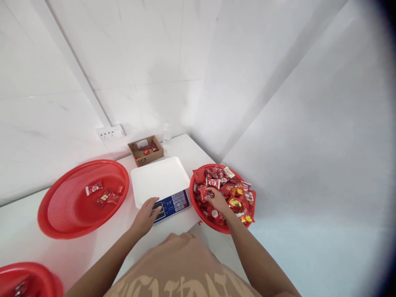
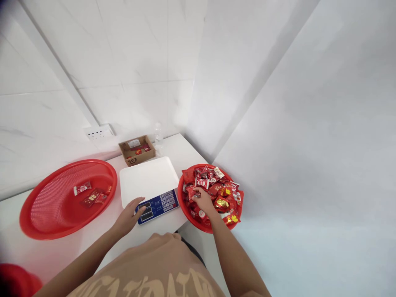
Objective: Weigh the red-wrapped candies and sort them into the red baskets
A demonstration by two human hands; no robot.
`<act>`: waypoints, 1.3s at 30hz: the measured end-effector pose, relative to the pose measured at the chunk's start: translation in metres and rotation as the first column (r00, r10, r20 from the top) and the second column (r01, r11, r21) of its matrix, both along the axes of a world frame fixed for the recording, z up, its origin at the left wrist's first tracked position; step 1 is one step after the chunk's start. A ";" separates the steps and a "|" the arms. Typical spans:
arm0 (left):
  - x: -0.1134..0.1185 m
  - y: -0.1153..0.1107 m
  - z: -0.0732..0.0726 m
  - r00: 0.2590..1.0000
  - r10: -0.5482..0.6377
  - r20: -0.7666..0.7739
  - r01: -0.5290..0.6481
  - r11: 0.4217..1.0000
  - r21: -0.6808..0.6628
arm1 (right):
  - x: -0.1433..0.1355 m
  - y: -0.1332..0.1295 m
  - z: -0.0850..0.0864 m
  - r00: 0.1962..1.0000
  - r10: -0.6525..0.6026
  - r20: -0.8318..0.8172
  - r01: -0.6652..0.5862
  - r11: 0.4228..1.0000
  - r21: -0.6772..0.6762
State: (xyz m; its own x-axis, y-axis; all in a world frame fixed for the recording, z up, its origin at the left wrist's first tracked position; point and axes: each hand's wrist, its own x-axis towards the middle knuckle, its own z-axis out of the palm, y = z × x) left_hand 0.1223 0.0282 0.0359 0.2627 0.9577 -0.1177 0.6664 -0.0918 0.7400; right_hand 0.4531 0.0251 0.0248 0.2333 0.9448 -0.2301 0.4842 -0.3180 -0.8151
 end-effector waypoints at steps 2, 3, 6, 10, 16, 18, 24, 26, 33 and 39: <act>0.011 -0.001 0.008 0.996 -0.010 0.093 0.013 1.000 -0.028 | 0.000 -0.002 0.015 0.999 -0.042 -0.029 0.043 0.999 0.021; 0.017 -0.001 0.012 0.989 -0.008 0.150 0.016 0.998 -0.053 | -0.001 -0.002 0.023 0.997 -0.057 -0.047 0.058 0.998 0.021; 0.041 -0.001 0.025 0.928 0.094 0.361 -0.008 0.973 -0.232 | -0.016 -0.002 0.044 0.980 -0.043 -0.196 0.047 0.999 0.014; 0.072 0.000 0.037 0.694 0.324 0.643 0.165 0.798 -0.580 | -0.057 -0.003 0.060 0.893 0.213 -0.396 -0.220 0.975 0.029; 0.069 0.008 0.027 0.414 0.696 0.586 0.029 0.634 -0.773 | -0.100 0.002 0.041 0.818 0.193 -0.542 -0.295 0.949 -0.108; 0.056 0.012 0.022 0.362 0.771 0.524 -0.074 0.584 -0.808 | -0.106 0.011 0.031 0.816 0.057 -0.576 -0.201 0.961 -0.190; 0.028 0.014 0.017 0.256 0.881 0.398 -0.187 0.450 -0.874 | -0.128 0.041 0.024 0.628 -0.082 -0.774 -0.096 0.979 -0.182; 0.025 0.011 0.018 0.283 0.872 0.399 -0.184 0.457 -0.870 | -0.132 0.044 0.024 0.667 -0.078 -0.741 -0.091 0.978 -0.185; 0.033 -0.006 0.028 0.642 0.529 0.555 -0.016 0.733 -0.680 | -0.135 0.021 0.026 0.701 0.222 -0.678 -0.428 0.891 -0.151; 0.039 -0.008 0.028 0.737 0.488 0.468 -0.008 0.698 -0.716 | -0.133 0.016 0.022 0.750 0.150 -0.644 -0.312 0.939 -0.145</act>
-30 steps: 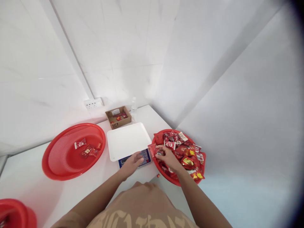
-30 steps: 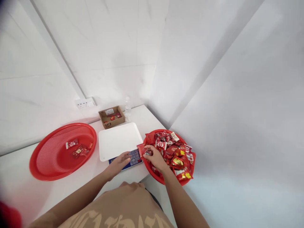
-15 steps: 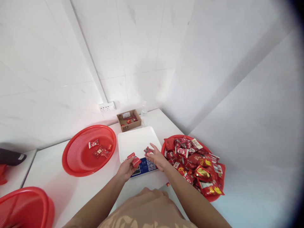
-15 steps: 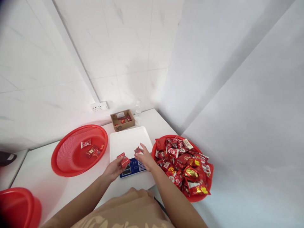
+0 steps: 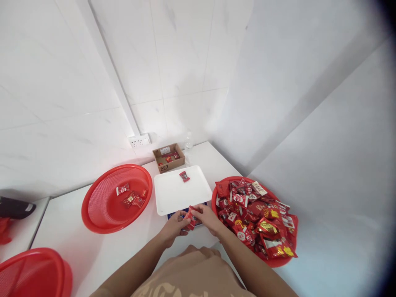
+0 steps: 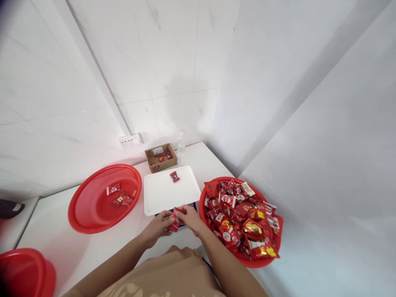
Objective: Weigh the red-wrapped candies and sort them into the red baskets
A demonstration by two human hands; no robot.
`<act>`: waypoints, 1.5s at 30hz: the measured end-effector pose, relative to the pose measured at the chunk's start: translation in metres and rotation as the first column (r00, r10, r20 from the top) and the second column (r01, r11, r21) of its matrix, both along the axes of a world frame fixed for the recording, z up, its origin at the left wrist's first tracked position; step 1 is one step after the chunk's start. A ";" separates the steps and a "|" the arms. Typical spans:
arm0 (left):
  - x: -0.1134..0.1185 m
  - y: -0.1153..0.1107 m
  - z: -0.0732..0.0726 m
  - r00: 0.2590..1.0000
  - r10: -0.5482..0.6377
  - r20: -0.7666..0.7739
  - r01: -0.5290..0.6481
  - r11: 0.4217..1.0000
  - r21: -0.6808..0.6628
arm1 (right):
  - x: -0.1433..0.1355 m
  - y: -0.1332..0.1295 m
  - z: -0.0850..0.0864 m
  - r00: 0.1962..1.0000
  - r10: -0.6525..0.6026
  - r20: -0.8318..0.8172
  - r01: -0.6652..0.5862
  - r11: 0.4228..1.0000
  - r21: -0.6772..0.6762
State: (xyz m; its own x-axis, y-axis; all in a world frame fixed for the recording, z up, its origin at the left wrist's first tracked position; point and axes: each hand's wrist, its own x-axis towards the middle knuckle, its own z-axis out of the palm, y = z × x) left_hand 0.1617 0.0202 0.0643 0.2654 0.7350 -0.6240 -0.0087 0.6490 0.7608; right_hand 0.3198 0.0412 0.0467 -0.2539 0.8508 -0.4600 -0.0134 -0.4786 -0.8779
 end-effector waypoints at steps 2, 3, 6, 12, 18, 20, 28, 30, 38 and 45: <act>0.000 0.002 -0.003 1.000 0.000 0.026 -0.001 1.000 0.014 | 0.001 0.001 -0.004 0.997 -0.076 -0.005 0.076 0.997 -0.004; 0.000 0.004 -0.005 1.000 0.008 0.028 -0.009 0.999 0.034 | 0.001 0.002 -0.005 0.995 -0.100 -0.014 0.100 0.995 -0.007; -0.003 0.013 -0.011 0.998 0.061 0.014 -0.063 0.993 0.102 | 0.006 0.004 -0.008 0.989 -0.142 -0.040 0.141 0.990 -0.026; -0.018 0.044 -0.007 0.944 0.329 0.003 -0.327 0.938 0.111 | 0.055 0.005 -0.016 0.941 -0.279 0.189 0.257 0.957 0.133; -0.029 0.046 0.002 0.940 0.342 0.009 -0.342 0.940 -0.008 | 0.116 -0.015 -0.034 0.651 -0.156 0.743 -0.049 0.968 0.245; -0.027 0.040 -0.001 0.959 0.284 0.004 -0.283 0.958 -0.049 | 0.121 -0.024 -0.042 0.523 -0.033 0.852 -0.210 0.964 0.166; -0.015 0.019 -0.011 0.993 0.114 -0.004 -0.114 0.988 -0.106 | 0.104 -0.020 -0.059 0.120 0.128 0.984 -0.414 0.908 -0.067; -0.015 0.017 -0.011 0.994 0.105 -0.004 -0.105 0.989 -0.103 | 0.105 -0.014 -0.057 0.108 0.114 0.988 -0.433 0.899 -0.057; -0.017 0.013 -0.009 0.993 0.121 0.004 -0.120 0.990 -0.079 | 0.133 -0.002 -0.054 0.481 -0.011 0.877 -0.216 0.968 0.131; -0.016 0.013 -0.006 0.997 0.083 0.004 -0.082 0.994 -0.066 | 0.148 0.009 -0.029 0.700 -0.305 0.645 0.145 0.946 0.289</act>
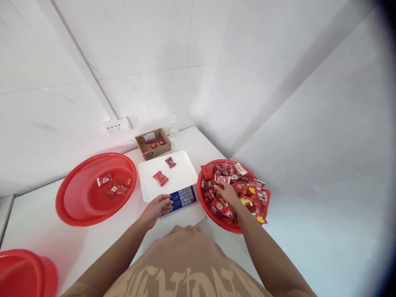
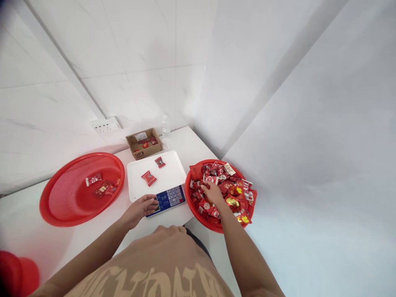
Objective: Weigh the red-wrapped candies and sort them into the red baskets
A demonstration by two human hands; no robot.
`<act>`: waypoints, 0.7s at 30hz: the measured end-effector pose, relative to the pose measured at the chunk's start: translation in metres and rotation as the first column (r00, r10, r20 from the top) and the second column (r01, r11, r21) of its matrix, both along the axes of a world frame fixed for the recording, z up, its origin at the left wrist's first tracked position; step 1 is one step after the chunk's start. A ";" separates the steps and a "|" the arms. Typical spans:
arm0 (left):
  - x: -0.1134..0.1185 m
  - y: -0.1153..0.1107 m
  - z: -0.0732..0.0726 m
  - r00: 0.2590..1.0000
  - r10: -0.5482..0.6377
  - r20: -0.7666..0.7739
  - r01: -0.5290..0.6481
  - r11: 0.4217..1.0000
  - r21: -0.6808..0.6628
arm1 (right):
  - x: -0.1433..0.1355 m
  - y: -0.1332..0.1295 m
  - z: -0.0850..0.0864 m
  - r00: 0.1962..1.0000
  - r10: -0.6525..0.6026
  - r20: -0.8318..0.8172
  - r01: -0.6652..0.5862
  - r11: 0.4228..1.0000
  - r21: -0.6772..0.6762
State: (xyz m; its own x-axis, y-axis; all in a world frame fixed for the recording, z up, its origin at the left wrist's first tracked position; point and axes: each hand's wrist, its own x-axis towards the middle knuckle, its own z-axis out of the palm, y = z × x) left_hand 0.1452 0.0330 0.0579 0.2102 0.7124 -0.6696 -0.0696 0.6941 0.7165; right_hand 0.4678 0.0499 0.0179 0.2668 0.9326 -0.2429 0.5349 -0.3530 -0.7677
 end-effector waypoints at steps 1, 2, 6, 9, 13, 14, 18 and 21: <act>0.002 0.000 0.002 1.000 -0.017 0.005 0.017 1.000 0.001 | -0.001 0.000 0.006 0.996 -0.039 -0.078 0.040 0.999 0.000; 0.004 0.001 0.004 0.999 -0.036 0.016 0.036 0.999 0.001 | -0.004 0.000 0.011 0.982 -0.071 -0.177 0.069 0.997 -0.017; 0.022 0.002 0.016 0.988 -0.119 0.103 0.119 0.993 0.008 | -0.031 -0.005 0.035 0.802 -0.108 -0.588 0.015 0.987 -0.161; 0.038 0.003 0.025 0.973 -0.141 0.180 0.140 0.990 0.020 | -0.063 -0.009 0.051 0.704 -0.034 -0.710 -0.110 0.982 -0.156; 0.050 0.005 0.025 0.963 -0.125 0.238 0.119 0.992 0.039 | -0.101 -0.012 0.057 0.683 0.189 -0.705 -0.328 0.942 -0.065; 0.050 0.006 0.022 0.969 -0.090 0.231 0.086 0.996 0.030 | -0.107 -0.011 0.055 0.688 0.205 -0.697 -0.349 0.934 -0.070; 0.037 0.008 0.008 0.975 0.186 0.119 -0.181 0.982 -0.053 | -0.121 -0.002 0.038 0.710 0.020 -0.704 -0.218 0.957 -0.193; 0.023 0.009 0.000 0.949 0.310 0.064 -0.304 0.949 -0.086 | -0.127 0.009 0.028 0.639 -0.106 -0.762 -0.077 0.977 -0.200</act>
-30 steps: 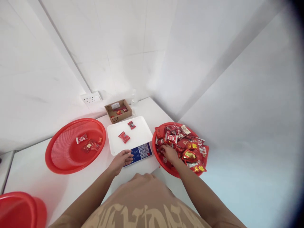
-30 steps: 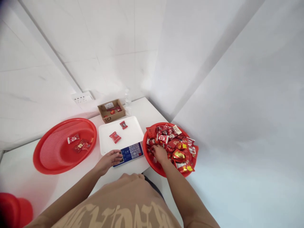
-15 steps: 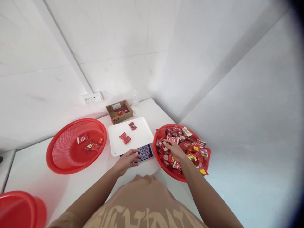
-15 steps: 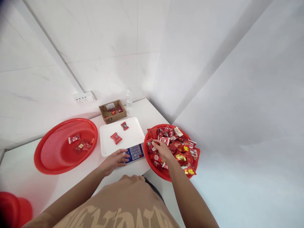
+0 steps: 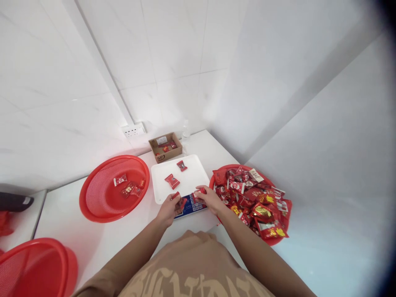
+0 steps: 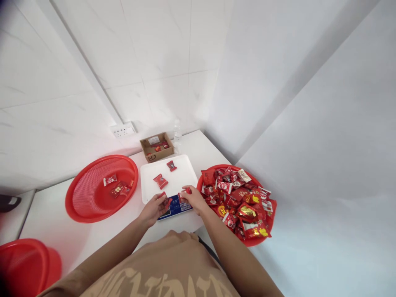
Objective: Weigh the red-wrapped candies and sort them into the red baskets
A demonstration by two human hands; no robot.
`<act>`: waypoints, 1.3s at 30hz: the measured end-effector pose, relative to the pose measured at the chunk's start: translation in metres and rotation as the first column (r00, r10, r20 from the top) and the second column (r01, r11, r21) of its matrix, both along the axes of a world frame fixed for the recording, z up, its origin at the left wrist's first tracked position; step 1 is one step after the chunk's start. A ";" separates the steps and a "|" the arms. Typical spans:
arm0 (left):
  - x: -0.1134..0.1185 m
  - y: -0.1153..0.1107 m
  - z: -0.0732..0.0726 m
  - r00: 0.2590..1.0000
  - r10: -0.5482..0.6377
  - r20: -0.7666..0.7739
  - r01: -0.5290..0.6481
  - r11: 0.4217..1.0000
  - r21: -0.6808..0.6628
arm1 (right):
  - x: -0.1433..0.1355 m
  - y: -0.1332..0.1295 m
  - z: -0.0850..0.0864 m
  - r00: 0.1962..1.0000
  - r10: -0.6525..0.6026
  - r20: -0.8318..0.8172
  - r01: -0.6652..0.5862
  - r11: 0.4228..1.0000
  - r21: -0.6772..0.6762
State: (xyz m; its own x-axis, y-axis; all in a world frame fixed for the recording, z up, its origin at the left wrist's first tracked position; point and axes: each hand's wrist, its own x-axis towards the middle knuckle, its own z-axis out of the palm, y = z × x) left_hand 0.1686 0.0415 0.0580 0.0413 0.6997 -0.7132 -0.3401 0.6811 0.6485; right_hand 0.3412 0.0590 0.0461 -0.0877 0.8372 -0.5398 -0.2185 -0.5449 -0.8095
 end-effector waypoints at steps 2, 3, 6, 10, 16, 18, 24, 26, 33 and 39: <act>-0.008 -0.001 -0.003 0.999 0.039 -0.013 -0.040 0.999 -0.011 | -0.003 0.008 -0.004 0.996 -0.065 -0.068 0.067 0.997 0.035; -0.011 -0.001 -0.003 0.998 0.057 -0.015 -0.057 0.998 -0.018 | -0.004 0.011 -0.006 0.994 -0.079 -0.068 0.083 0.995 0.047; -0.017 -0.003 -0.003 0.995 0.101 0.007 -0.100 0.994 -0.030 | -0.003 0.015 -0.015 0.990 -0.067 0.128 0.054 0.993 0.103; -0.022 -0.005 -0.004 0.995 0.095 0.031 -0.094 0.995 -0.017 | 0.014 0.002 -0.033 0.876 -0.041 0.481 -0.106 0.956 0.275; -0.022 -0.001 -0.012 0.999 0.040 -0.012 -0.039 0.999 0.021 | 0.054 -0.046 -0.057 0.571 -0.185 0.800 -0.337 0.836 0.433; -0.018 0.005 -0.014 0.999 0.025 -0.021 -0.024 0.999 0.043 | 0.062 -0.058 -0.064 0.500 -0.194 0.844 -0.378 0.828 0.414; -0.003 0.024 -0.021 0.949 -0.189 -0.252 0.241 0.951 0.192 | 0.068 -0.072 -0.076 0.424 -0.158 0.892 -0.379 0.864 0.333; 0.000 0.028 -0.024 0.834 -0.259 -0.487 0.402 0.890 0.215 | 0.066 -0.073 -0.077 0.427 -0.152 0.892 -0.373 0.869 0.327; 0.006 0.069 -0.033 0.038 -0.041 -0.998 0.882 0.470 0.014 | 0.058 -0.079 -0.079 0.433 -0.120 0.893 -0.349 0.892 0.289; 0.001 0.100 -0.043 -0.189 -0.125 -0.974 0.943 0.253 -0.215 | 0.056 -0.081 -0.076 0.436 -0.093 0.895 -0.335 0.906 0.258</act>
